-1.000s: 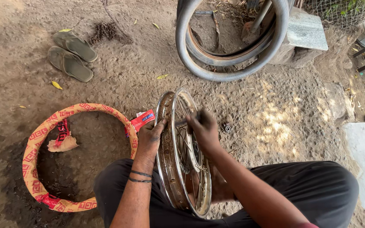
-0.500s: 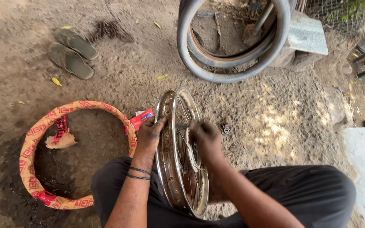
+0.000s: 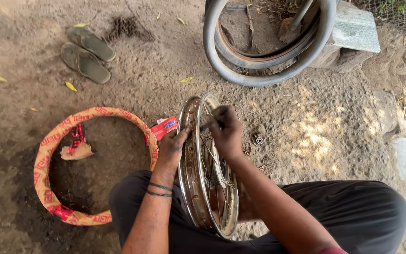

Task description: The person sits on the ground and uses a small metal tool to scrape and clean the inner surface of a bicycle wheel rim. They rotate the rim repeatedly to access different sections, continuing the scraping motion throughout the clip.

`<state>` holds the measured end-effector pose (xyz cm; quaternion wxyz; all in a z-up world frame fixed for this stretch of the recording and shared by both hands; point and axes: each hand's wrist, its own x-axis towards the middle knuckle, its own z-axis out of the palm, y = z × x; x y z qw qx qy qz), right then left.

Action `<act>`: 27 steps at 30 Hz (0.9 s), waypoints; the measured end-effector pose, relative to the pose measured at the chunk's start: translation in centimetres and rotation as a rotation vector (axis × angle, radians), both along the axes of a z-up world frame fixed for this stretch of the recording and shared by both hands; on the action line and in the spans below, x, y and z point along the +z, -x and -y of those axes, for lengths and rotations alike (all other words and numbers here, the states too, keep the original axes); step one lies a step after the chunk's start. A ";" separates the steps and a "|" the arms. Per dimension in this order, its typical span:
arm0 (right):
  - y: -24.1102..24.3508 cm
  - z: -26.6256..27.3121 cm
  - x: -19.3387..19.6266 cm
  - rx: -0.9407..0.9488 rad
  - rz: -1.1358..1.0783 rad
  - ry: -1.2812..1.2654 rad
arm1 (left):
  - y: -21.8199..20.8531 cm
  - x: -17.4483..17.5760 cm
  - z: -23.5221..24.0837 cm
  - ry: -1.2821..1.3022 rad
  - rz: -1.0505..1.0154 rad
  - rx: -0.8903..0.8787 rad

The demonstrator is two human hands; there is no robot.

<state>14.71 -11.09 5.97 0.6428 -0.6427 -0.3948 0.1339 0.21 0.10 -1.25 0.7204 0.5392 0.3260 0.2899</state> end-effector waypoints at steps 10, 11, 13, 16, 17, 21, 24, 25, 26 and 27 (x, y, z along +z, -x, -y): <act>8.0 7.5 -3.0 0.111 -0.642 0.214 | -0.2 0.7 0.3 0.162 0.055 -0.014; 8.0 7.5 -3.1 0.102 -0.578 0.238 | -0.1 0.6 0.4 0.183 0.081 -0.004; 6.8 6.3 -2.4 0.057 -0.518 0.299 | -0.5 0.9 -0.3 0.208 0.139 0.012; 4.7 5.9 -1.8 0.039 -0.485 0.333 | -0.4 0.6 -0.1 0.152 0.192 -0.009; 4.6 6.0 -2.0 0.093 -0.443 0.255 | -0.3 0.4 0.1 0.168 0.178 -0.019; 6.6 6.8 -2.5 0.098 -0.405 0.308 | -0.3 0.3 0.1 0.212 0.149 -0.054; 7.1 6.1 -1.1 0.142 -0.489 0.014 | -0.4 -0.1 -0.2 0.168 0.122 -0.019; 6.3 5.3 -0.3 0.121 -0.486 0.045 | -0.5 -0.3 -0.5 0.139 0.111 0.001; 4.9 4.8 0.8 0.094 -0.484 0.077 | -0.8 -0.5 -0.7 0.048 0.085 0.008; 2.9 2.8 1.6 -0.040 -0.455 0.185 | -1.1 -0.7 -0.9 -0.043 0.059 0.016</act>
